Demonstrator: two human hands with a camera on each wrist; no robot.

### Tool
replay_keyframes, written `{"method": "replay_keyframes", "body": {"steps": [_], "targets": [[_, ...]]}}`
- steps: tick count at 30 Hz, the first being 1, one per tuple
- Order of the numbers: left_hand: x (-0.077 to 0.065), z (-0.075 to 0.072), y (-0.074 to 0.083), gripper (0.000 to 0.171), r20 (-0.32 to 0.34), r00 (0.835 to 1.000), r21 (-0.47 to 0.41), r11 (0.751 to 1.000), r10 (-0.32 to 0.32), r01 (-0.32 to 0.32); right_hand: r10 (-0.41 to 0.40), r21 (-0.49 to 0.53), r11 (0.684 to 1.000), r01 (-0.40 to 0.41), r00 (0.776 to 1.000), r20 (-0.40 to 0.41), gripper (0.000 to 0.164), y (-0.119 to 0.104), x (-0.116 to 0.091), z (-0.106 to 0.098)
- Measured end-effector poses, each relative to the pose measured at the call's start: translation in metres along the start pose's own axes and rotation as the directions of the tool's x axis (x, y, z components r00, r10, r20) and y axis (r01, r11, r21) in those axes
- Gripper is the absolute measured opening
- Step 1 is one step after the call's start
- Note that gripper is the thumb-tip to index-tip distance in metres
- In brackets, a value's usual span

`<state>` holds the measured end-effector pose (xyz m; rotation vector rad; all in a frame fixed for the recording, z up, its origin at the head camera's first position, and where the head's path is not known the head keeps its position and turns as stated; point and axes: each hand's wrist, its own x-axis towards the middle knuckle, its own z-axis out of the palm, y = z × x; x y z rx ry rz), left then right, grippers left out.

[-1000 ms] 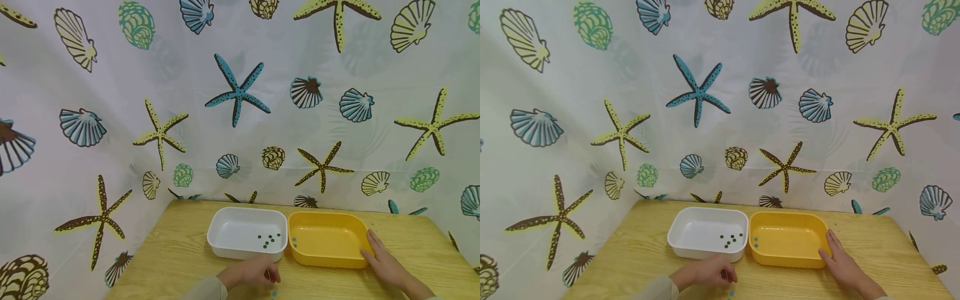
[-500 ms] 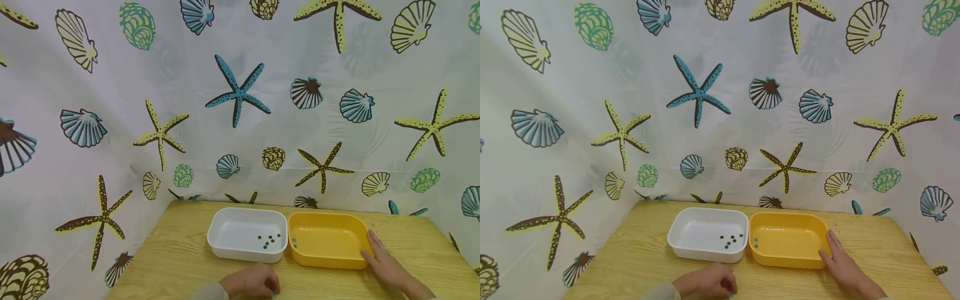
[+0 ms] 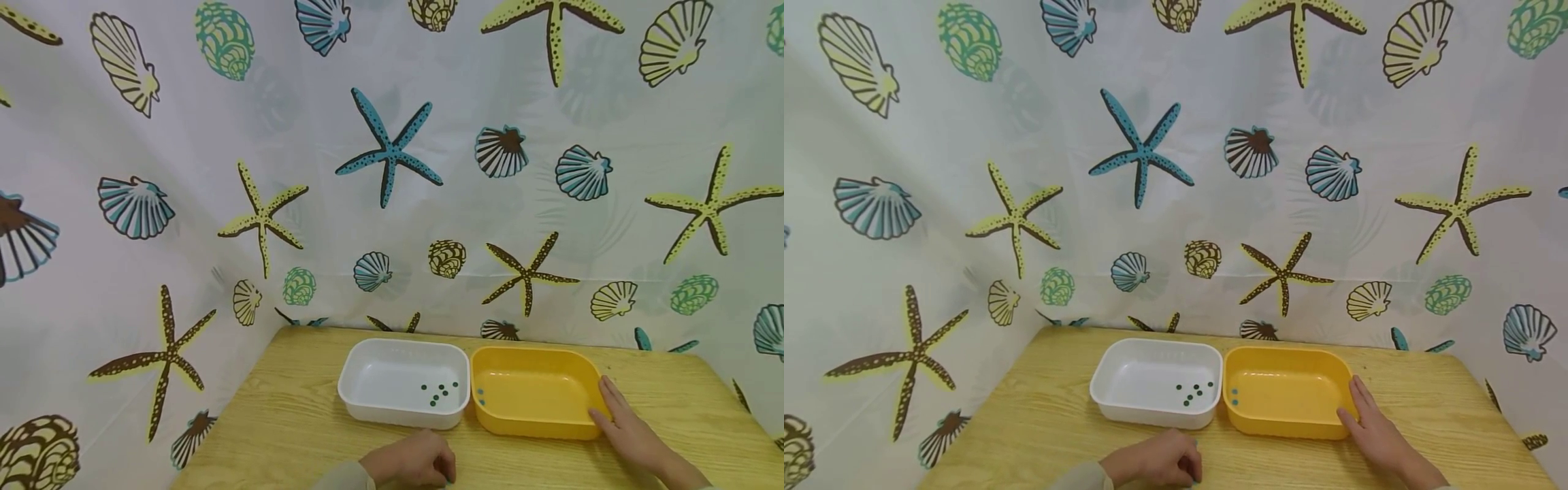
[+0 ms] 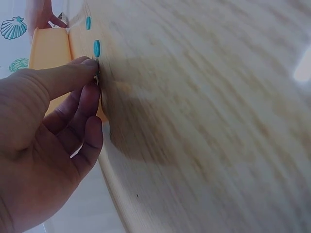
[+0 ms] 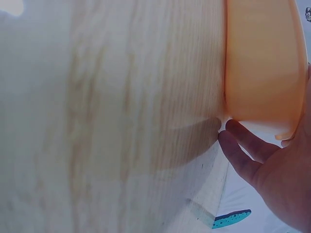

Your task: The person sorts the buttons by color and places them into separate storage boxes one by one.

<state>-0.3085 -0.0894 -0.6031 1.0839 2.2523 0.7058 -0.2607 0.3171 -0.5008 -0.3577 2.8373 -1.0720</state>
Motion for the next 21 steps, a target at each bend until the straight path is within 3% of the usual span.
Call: {"method": "replay_keyframes", "body": {"steps": [3,9,11,14,21], "targets": [[-0.006,-0.004,0.013,0.017,-0.010,1.000,0.026,1.000,0.001,-0.001,0.003,-0.003,1.000,-0.003,1.000,0.000,0.079,0.000,0.000,0.000],[-0.041,-0.025,0.085,0.011,-0.056,0.998,0.103,0.994,-0.030,0.035,0.003,-0.013,1.000,-0.003,1.000,-0.004,0.079,0.000,0.000,0.000],[-0.049,-0.029,0.100,0.009,-0.077,0.997,0.129,0.991,-0.016,0.026,0.002,-0.014,1.000,-0.002,1.000,-0.006,0.079,0.000,-0.001,0.000],[-0.052,-0.031,0.106,0.008,-0.095,0.995,0.156,0.987,-0.011,0.025,0.001,-0.015,1.000,-0.001,1.000,-0.008,0.079,0.000,-0.001,0.000],[-0.053,-0.032,0.098,0.007,-0.119,0.993,0.173,0.985,0.023,-0.003,-0.004,-0.017,1.000,0.004,1.000,-0.009,0.078,0.000,0.000,0.001]]}}
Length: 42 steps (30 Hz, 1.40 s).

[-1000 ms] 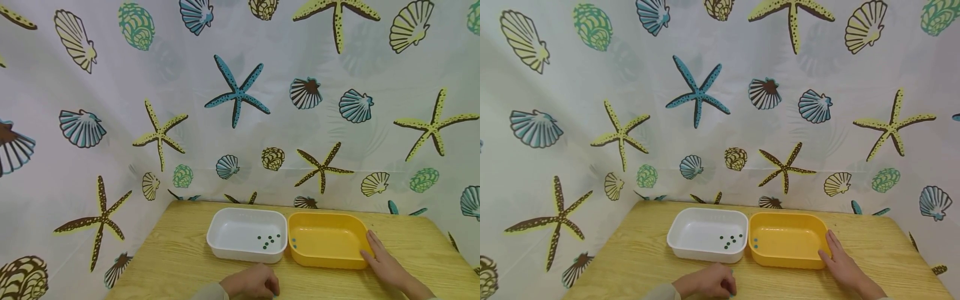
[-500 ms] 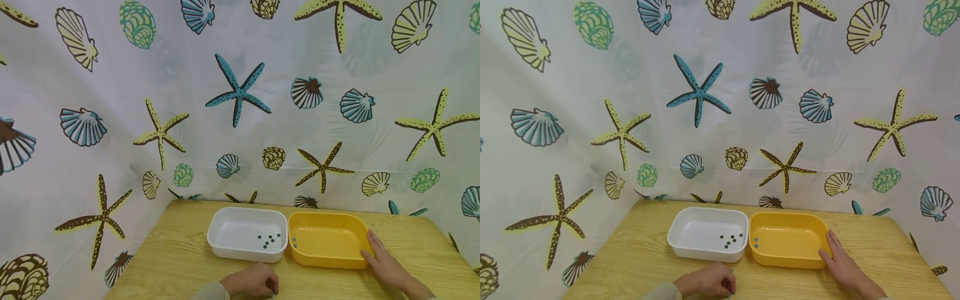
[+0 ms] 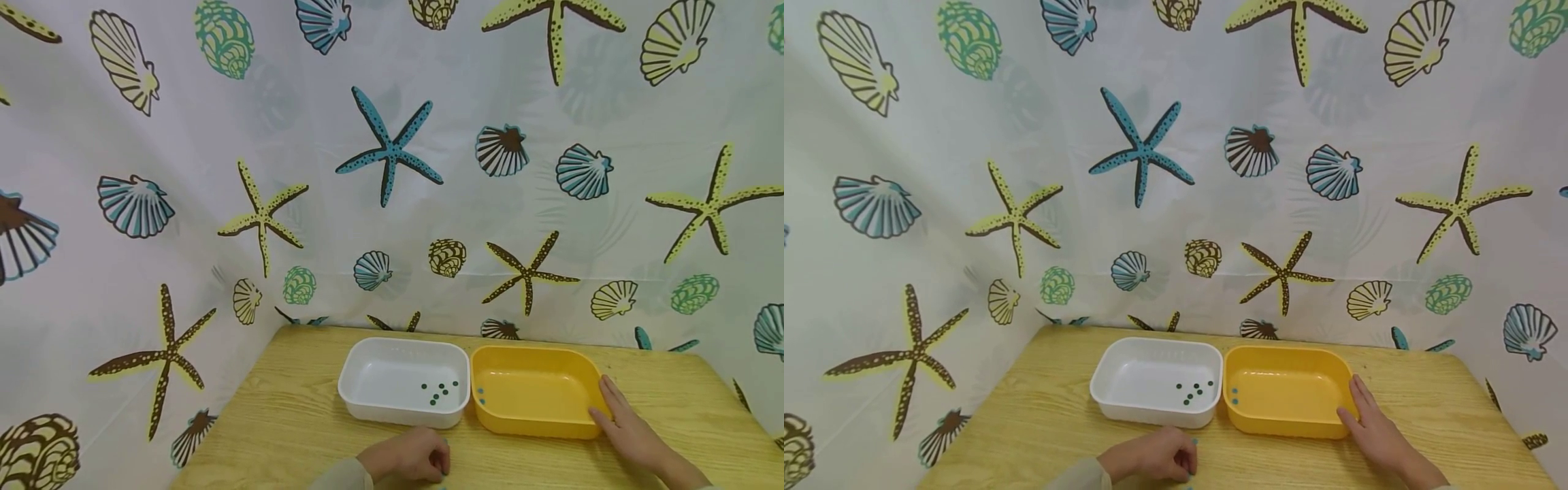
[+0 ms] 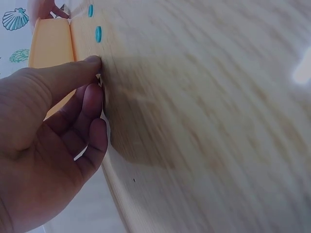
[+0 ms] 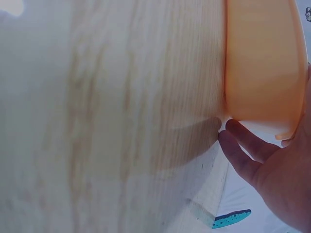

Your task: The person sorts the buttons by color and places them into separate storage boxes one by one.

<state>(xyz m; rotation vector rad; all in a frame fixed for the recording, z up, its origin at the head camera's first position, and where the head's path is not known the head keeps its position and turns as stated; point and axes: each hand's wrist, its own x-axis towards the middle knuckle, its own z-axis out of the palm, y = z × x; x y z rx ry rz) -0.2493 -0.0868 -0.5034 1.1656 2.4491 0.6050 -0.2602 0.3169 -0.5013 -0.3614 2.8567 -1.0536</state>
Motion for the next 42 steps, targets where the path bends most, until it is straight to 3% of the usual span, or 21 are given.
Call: {"method": "replay_keyframes", "body": {"steps": [15,26,39,42], "targets": [[-0.004,-0.002,-0.001,0.012,-0.019,1.000,-0.033,0.999,-0.022,0.021,-0.004,0.004,1.000,0.004,1.000,-0.004,0.078,0.000,0.000,0.000],[-0.001,-0.014,0.011,0.006,-0.043,0.997,-0.081,0.995,-0.063,0.060,0.002,0.004,1.000,-0.002,1.000,-0.005,0.079,0.001,0.000,0.000],[0.015,-0.034,0.035,0.004,-0.060,0.998,-0.052,0.999,0.010,-0.013,0.006,-0.005,1.000,-0.006,1.000,0.002,0.079,0.001,0.001,0.000],[0.018,-0.038,0.041,0.002,-0.075,0.997,-0.080,0.996,0.026,-0.032,0.005,-0.005,1.000,-0.005,1.000,0.000,0.079,0.001,0.001,0.000]]}}
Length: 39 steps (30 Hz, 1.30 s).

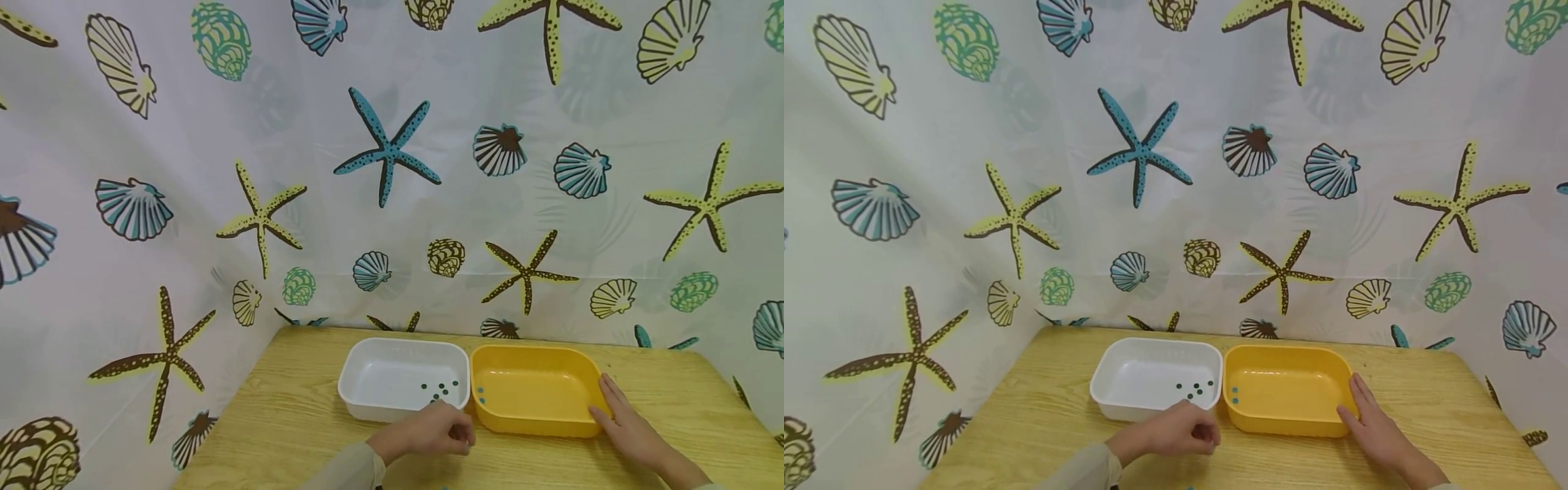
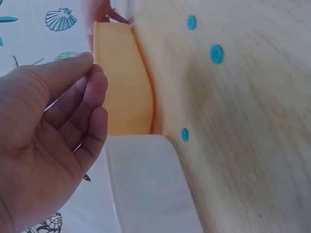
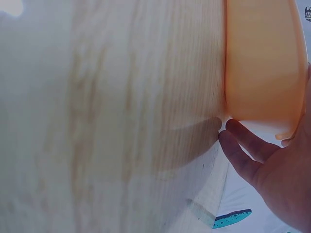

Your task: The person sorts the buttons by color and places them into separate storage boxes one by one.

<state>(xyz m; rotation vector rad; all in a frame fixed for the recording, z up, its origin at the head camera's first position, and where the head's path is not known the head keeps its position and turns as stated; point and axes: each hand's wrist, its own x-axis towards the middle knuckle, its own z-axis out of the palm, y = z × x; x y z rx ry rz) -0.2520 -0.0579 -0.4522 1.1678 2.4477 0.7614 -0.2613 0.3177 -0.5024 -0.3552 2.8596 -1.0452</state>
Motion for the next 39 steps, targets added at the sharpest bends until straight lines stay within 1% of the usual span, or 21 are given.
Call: {"method": "replay_keyframes", "body": {"steps": [4,7,11,13,15,17,22,25,29,35,39], "targets": [[0.003,-0.005,0.008,0.004,-0.024,0.999,-0.053,0.998,0.028,-0.029,0.004,0.005,1.000,-0.004,1.000,0.004,0.079,-0.001,0.000,0.000],[0.004,-0.010,0.013,0.004,-0.050,0.997,-0.056,0.996,0.066,-0.069,0.007,0.005,1.000,-0.007,1.000,0.007,0.079,-0.002,-0.001,-0.001],[0.006,-0.015,0.017,0.004,-0.092,0.993,-0.108,0.991,0.075,-0.085,0.012,0.001,1.000,-0.012,1.000,0.011,0.079,-0.003,-0.001,-0.001],[0.006,-0.018,0.019,0.005,-0.116,0.991,-0.144,0.987,0.060,-0.077,0.016,0.001,1.000,-0.016,1.000,0.015,0.080,-0.003,-0.001,-0.001],[0.008,-0.021,0.020,0.004,-0.141,0.990,-0.193,0.980,0.031,-0.058,0.018,0.000,1.000,-0.018,1.000,0.018,0.080,-0.003,-0.001,-0.002],[0.011,-0.023,0.021,0.004,-0.162,0.987,-0.224,0.974,-0.014,-0.023,0.022,-0.001,1.000,-0.022,1.000,0.020,0.080,-0.003,-0.001,-0.002],[0.019,-0.028,0.021,0.006,-0.222,0.970,-0.266,0.963,-0.099,0.037,0.023,0.000,1.000,-0.023,1.000,0.020,0.080,-0.004,-0.001,-0.001],[0.023,-0.029,0.020,0.007,-0.246,0.962,-0.302,0.952,-0.121,0.043,0.012,-0.005,1.000,-0.012,1.000,0.012,0.079,-0.002,-0.001,0.000],[0.031,-0.030,0.018,0.008,-0.257,0.954,-0.330,0.942,-0.155,0.064,-0.002,-0.011,1.000,0.002,1.000,0.002,0.079,0.001,0.000,0.001],[0.041,-0.030,0.015,0.008,-0.285,0.941,-0.327,0.941,-0.184,0.085,-0.002,-0.005,1.000,0.002,1.000,0.004,0.079,0.003,0.001,0.001],[0.047,-0.029,0.014,0.008,-0.285,0.939,-0.323,0.942,-0.192,0.095,0.003,-0.007,1.000,-0.003,1.000,0.006,0.079,0.003,0.001,0.001]]}}
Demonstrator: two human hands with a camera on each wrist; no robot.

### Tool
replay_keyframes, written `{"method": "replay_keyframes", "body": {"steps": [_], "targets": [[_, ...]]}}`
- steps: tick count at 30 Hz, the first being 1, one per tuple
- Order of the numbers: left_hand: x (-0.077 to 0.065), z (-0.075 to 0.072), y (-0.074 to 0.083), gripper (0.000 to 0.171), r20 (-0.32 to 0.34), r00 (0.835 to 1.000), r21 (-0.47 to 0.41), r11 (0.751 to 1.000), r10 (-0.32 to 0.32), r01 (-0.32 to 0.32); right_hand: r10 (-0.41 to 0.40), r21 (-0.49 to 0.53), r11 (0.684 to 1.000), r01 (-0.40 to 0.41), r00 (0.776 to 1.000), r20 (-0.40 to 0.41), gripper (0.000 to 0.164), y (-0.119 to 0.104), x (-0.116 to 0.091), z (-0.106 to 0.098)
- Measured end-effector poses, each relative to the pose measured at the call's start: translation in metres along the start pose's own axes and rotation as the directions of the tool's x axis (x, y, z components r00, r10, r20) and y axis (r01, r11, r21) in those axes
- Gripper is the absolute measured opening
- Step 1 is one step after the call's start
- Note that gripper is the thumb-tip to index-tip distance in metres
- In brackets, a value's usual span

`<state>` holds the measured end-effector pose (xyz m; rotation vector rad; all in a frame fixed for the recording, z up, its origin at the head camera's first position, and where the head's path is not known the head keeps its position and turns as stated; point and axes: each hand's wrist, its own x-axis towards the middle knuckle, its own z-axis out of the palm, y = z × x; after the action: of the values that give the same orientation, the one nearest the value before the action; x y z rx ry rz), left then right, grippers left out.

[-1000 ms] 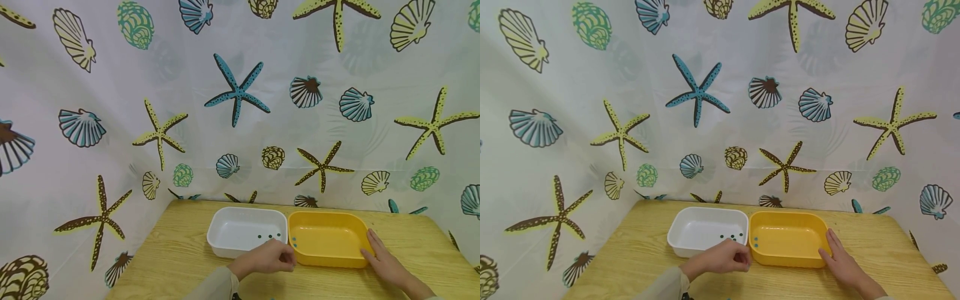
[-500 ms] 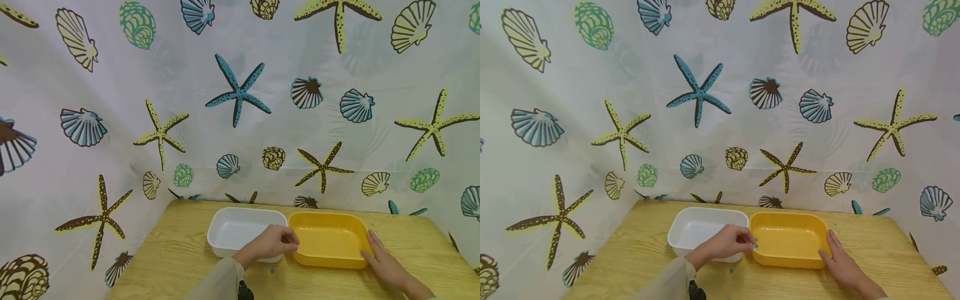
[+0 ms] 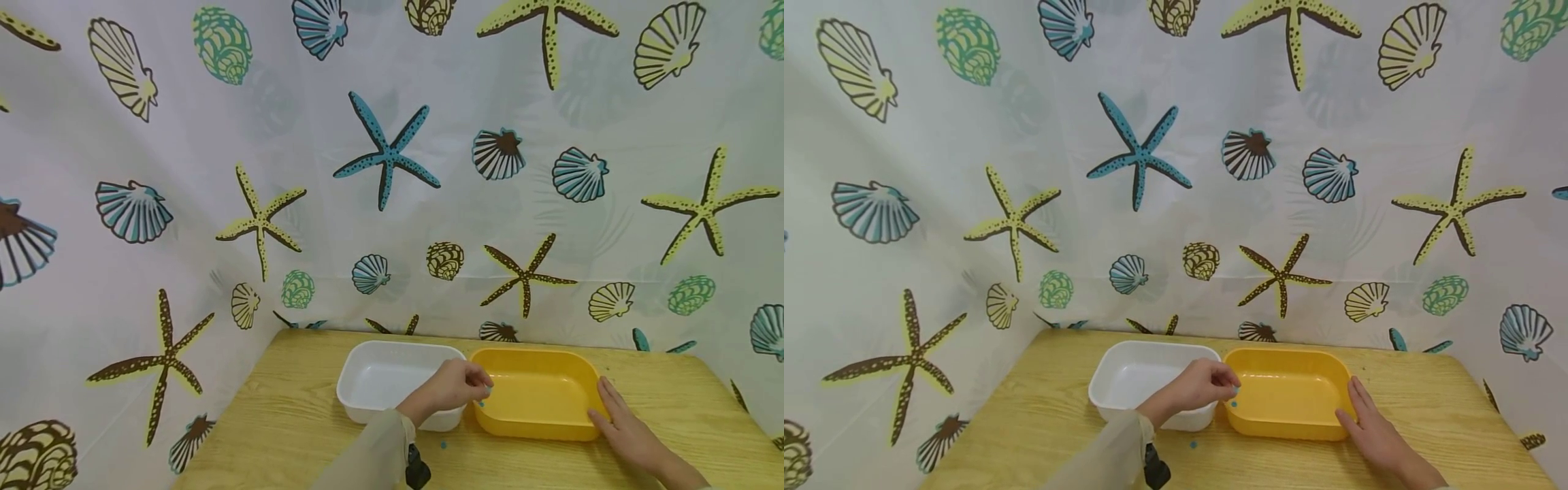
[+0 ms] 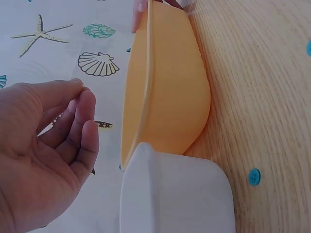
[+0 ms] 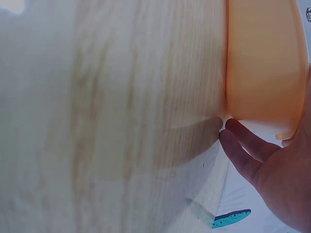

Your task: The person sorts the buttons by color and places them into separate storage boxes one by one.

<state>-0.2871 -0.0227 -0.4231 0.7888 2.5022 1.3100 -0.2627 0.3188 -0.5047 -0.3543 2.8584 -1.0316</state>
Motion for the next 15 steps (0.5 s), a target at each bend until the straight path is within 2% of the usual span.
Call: {"method": "replay_keyframes", "body": {"steps": [8,15], "targets": [[0.012,0.006,-0.006,0.006,-0.016,0.999,0.018,0.999,-0.027,0.027,-0.001,-0.003,1.000,0.001,1.000,-0.004,0.078,-0.001,0.000,-0.001],[0.021,0.012,-0.013,0.008,-0.004,0.999,-0.007,0.999,-0.038,0.038,0.003,-0.005,1.000,-0.003,1.000,0.000,0.078,-0.001,0.000,-0.001]]}}
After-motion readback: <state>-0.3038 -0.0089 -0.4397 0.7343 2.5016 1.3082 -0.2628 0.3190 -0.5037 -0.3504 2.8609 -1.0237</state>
